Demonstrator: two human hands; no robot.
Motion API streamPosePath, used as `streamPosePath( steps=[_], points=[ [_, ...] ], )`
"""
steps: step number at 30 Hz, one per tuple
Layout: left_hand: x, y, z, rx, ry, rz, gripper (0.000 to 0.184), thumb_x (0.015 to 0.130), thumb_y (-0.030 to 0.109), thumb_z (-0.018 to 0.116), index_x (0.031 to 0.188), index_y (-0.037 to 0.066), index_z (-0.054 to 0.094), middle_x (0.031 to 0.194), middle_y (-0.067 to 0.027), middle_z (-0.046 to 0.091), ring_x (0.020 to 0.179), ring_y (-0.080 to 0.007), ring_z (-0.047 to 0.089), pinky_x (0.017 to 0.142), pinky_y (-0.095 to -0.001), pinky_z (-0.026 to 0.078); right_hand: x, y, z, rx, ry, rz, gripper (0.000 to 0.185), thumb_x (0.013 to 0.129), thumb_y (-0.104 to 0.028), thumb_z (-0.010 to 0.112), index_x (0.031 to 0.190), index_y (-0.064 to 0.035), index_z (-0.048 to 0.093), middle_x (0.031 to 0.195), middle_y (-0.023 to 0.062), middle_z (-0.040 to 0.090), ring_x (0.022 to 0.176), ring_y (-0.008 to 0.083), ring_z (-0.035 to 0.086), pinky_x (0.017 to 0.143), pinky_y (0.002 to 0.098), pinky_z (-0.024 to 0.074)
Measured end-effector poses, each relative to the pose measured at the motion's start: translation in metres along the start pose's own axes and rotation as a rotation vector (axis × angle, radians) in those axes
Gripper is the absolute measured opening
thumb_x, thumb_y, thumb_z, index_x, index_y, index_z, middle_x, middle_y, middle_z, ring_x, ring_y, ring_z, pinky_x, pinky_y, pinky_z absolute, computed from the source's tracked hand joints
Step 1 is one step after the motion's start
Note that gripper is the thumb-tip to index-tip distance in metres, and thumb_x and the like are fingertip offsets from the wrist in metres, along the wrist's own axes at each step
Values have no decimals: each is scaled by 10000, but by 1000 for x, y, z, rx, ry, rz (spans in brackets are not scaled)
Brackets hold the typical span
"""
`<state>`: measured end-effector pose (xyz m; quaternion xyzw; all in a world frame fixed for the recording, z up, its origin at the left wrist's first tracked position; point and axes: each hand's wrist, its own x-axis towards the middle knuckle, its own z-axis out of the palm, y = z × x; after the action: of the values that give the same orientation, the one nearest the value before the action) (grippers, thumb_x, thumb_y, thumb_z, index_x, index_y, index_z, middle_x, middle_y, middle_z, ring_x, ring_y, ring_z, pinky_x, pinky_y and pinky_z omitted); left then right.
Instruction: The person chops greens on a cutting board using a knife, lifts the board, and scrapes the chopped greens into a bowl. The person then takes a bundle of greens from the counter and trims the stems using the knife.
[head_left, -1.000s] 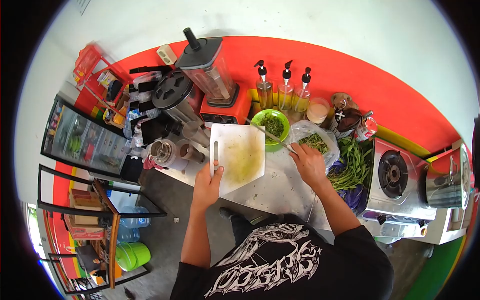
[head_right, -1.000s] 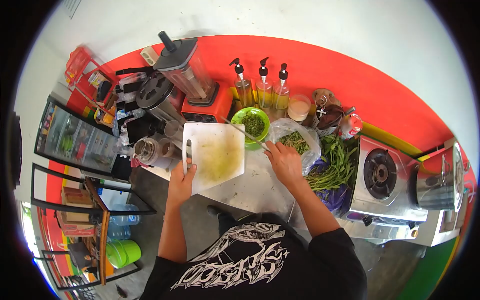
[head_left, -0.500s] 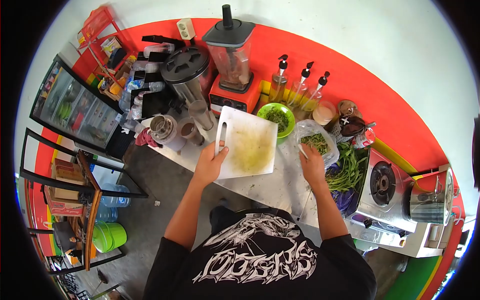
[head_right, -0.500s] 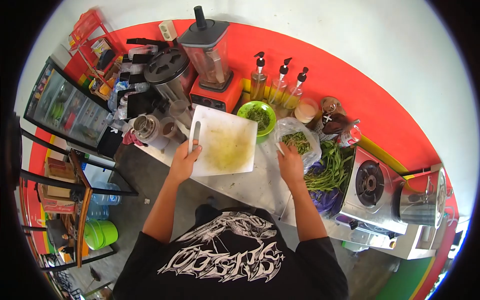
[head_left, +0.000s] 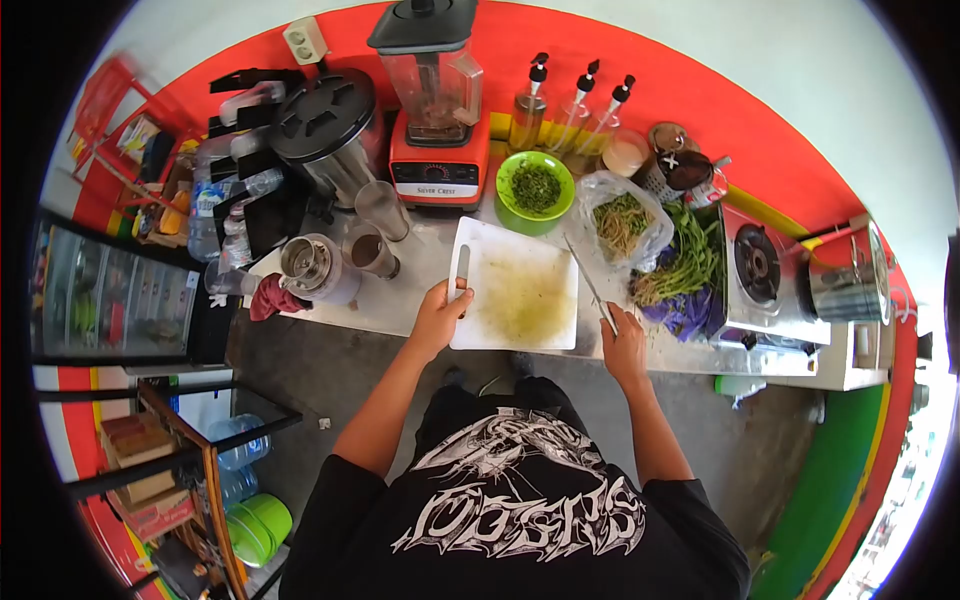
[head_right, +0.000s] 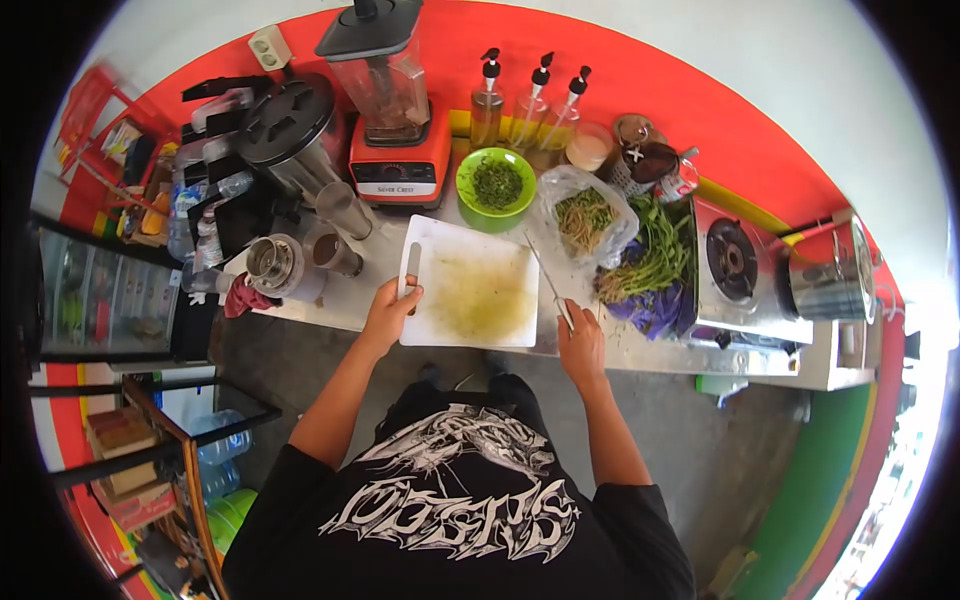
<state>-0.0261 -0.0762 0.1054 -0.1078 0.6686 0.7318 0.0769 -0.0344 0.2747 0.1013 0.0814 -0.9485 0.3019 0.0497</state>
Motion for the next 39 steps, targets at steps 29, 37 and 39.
streamPosePath(
  steps=[29,37,39],
  points=[
    [45,-70,29,909,-176,-36,577,835,316,728,1286,-29,624,1320,-290,563,1251,-401,531,1074,-435,428,-27,-18,73,-77,-99,515,668,907,-415,679,1475,-140,461,1202,172,583,1052,385,649,856,503,538],
    [68,-37,130,773,-442,-17,425,917,226,672,1261,-22,638,1184,-195,695,1060,-266,676,950,-371,520,0,102,-13,223,-118,485,533,884,-472,678,1192,-37,697,1117,264,695,1101,417,647,971,459,504],
    [78,-37,157,758,-474,41,393,921,207,668,1245,-14,650,1169,-182,701,1025,-255,681,924,-368,529,6,118,-47,386,16,542,493,880,-412,699,1191,-29,689,1092,248,707,1062,402,667,936,453,520]
  ],
)
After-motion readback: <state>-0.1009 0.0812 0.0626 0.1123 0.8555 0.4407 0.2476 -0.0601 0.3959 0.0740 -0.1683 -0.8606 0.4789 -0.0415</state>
